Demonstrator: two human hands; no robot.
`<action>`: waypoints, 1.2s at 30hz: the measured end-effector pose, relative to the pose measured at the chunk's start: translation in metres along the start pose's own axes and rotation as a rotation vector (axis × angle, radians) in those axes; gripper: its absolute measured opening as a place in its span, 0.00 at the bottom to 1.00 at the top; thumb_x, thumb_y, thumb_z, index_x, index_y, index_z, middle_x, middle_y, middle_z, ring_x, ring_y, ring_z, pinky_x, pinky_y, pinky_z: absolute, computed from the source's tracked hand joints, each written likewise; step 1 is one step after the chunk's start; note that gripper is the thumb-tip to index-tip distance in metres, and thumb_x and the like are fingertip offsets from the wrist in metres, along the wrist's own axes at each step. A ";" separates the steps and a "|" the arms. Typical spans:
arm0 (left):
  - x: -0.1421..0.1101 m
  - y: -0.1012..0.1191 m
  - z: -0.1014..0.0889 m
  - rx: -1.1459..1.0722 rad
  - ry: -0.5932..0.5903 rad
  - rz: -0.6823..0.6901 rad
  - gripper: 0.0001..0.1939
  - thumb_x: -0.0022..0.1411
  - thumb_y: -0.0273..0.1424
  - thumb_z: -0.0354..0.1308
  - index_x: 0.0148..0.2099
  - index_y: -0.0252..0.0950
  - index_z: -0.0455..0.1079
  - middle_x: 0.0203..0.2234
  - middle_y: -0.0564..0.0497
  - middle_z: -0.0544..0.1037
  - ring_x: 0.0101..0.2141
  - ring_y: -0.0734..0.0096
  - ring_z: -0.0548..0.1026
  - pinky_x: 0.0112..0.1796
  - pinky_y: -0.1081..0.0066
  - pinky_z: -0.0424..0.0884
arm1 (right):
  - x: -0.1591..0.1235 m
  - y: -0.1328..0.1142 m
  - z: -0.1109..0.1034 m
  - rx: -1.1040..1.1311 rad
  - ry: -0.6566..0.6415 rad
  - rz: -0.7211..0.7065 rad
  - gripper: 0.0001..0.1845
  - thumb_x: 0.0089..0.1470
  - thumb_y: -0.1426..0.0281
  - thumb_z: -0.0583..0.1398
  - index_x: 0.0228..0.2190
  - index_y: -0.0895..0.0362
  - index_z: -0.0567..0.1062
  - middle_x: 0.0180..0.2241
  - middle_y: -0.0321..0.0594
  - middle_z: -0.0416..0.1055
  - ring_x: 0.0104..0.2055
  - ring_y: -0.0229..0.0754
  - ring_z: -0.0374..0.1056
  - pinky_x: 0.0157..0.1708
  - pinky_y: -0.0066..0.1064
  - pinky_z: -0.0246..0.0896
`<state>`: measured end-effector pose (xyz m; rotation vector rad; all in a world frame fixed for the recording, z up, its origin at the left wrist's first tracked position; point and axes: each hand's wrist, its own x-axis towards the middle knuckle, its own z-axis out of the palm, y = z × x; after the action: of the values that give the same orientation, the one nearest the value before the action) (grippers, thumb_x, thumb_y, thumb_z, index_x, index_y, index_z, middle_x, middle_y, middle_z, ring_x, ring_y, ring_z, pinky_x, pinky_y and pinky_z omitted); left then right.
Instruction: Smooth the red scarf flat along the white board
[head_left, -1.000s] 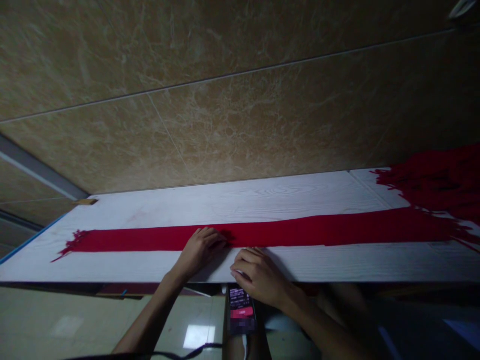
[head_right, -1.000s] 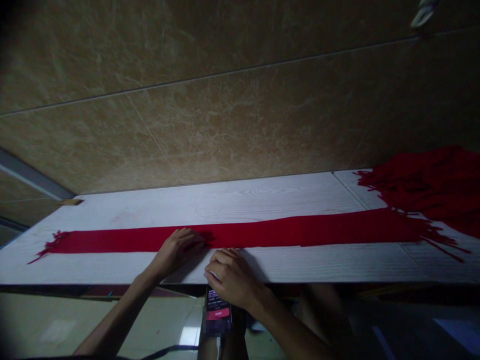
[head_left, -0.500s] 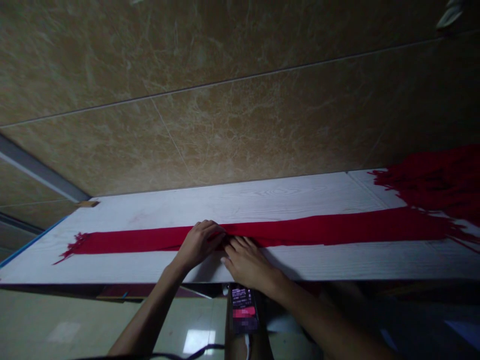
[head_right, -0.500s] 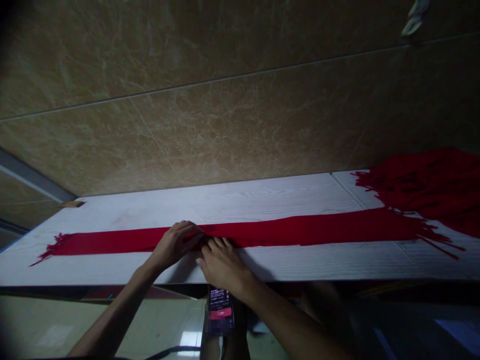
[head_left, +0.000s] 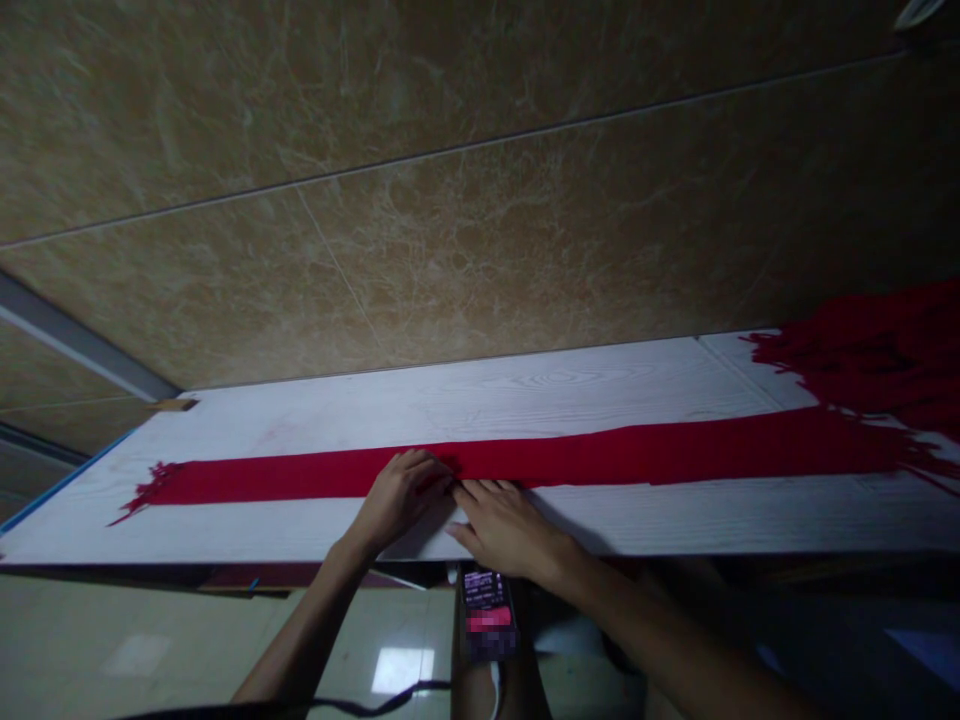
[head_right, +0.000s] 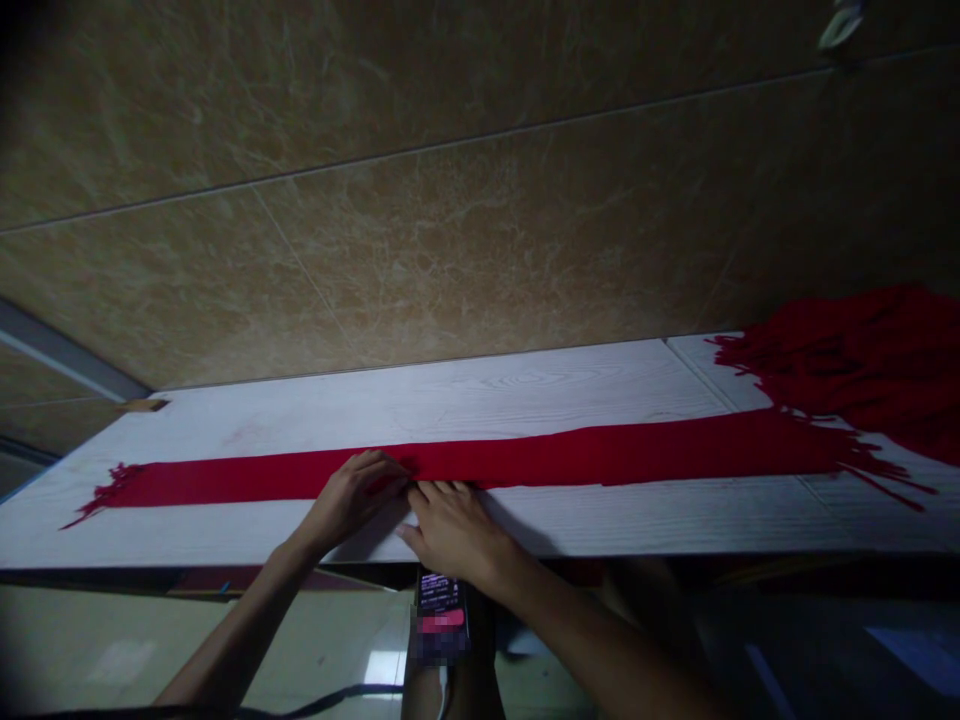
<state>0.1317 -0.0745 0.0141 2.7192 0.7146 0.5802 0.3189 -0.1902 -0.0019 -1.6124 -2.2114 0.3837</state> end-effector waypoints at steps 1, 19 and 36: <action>0.000 -0.001 0.002 -0.001 0.001 0.006 0.08 0.74 0.32 0.58 0.47 0.39 0.78 0.42 0.48 0.81 0.42 0.63 0.78 0.43 0.65 0.70 | -0.009 0.002 -0.002 0.019 0.021 -0.072 0.24 0.69 0.61 0.59 0.59 0.63 0.75 0.62 0.56 0.72 0.65 0.55 0.67 0.66 0.48 0.61; 0.023 -0.014 0.024 0.126 -0.059 -0.088 0.21 0.77 0.38 0.48 0.66 0.41 0.70 0.65 0.43 0.71 0.68 0.50 0.61 0.64 0.44 0.63 | 0.021 0.085 -0.025 -0.103 0.059 0.005 0.27 0.70 0.62 0.57 0.66 0.56 0.69 0.71 0.52 0.58 0.75 0.56 0.52 0.73 0.60 0.44; 0.028 -0.011 0.032 0.255 -0.286 -0.065 0.35 0.77 0.50 0.49 0.78 0.49 0.45 0.75 0.46 0.49 0.75 0.44 0.41 0.68 0.30 0.42 | 0.014 0.100 -0.014 -0.079 0.051 -0.064 0.39 0.67 0.50 0.59 0.70 0.56 0.62 0.72 0.53 0.55 0.76 0.59 0.47 0.73 0.64 0.35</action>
<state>0.1640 -0.0561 -0.0096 2.9099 0.8448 0.0830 0.4060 -0.1469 -0.0307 -1.5682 -2.2594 0.2380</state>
